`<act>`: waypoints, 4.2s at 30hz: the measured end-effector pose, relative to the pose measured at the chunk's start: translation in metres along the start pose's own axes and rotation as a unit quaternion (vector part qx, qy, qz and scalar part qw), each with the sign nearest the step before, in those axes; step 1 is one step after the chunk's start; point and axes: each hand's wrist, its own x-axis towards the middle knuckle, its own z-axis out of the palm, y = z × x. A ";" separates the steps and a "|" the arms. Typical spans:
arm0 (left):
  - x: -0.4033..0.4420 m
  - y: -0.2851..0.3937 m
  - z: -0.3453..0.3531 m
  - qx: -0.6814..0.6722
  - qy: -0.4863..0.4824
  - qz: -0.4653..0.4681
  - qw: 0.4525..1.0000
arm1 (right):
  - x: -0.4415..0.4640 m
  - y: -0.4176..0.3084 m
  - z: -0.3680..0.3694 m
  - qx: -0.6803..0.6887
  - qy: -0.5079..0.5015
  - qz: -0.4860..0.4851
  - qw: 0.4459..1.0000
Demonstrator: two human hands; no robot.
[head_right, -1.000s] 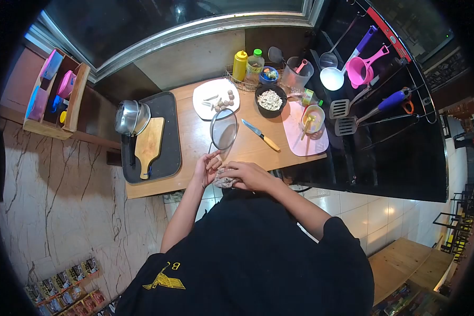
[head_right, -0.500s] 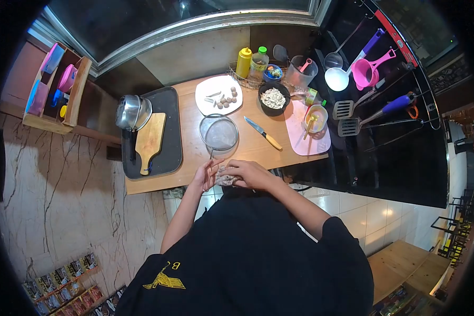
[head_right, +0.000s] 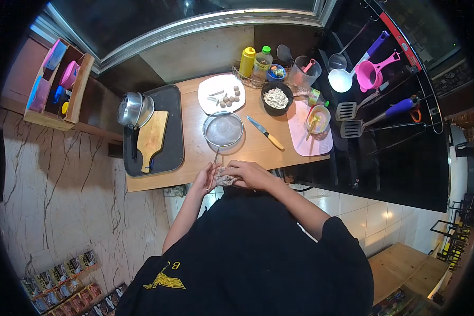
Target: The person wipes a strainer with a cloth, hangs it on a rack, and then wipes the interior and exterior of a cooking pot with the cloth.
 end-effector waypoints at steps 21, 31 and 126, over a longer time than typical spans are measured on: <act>-0.012 -0.012 0.038 0.022 0.028 -0.019 0.999 | 0.018 0.024 0.036 0.004 0.000 0.038 0.999; 0.012 -0.015 0.014 -0.011 -0.003 0.006 1.000 | 0.016 0.005 0.040 0.066 -0.056 -0.061 0.994; -0.044 0.005 0.098 0.399 -0.133 0.089 0.903 | 0.031 0.050 -0.025 -0.214 0.310 0.108 0.920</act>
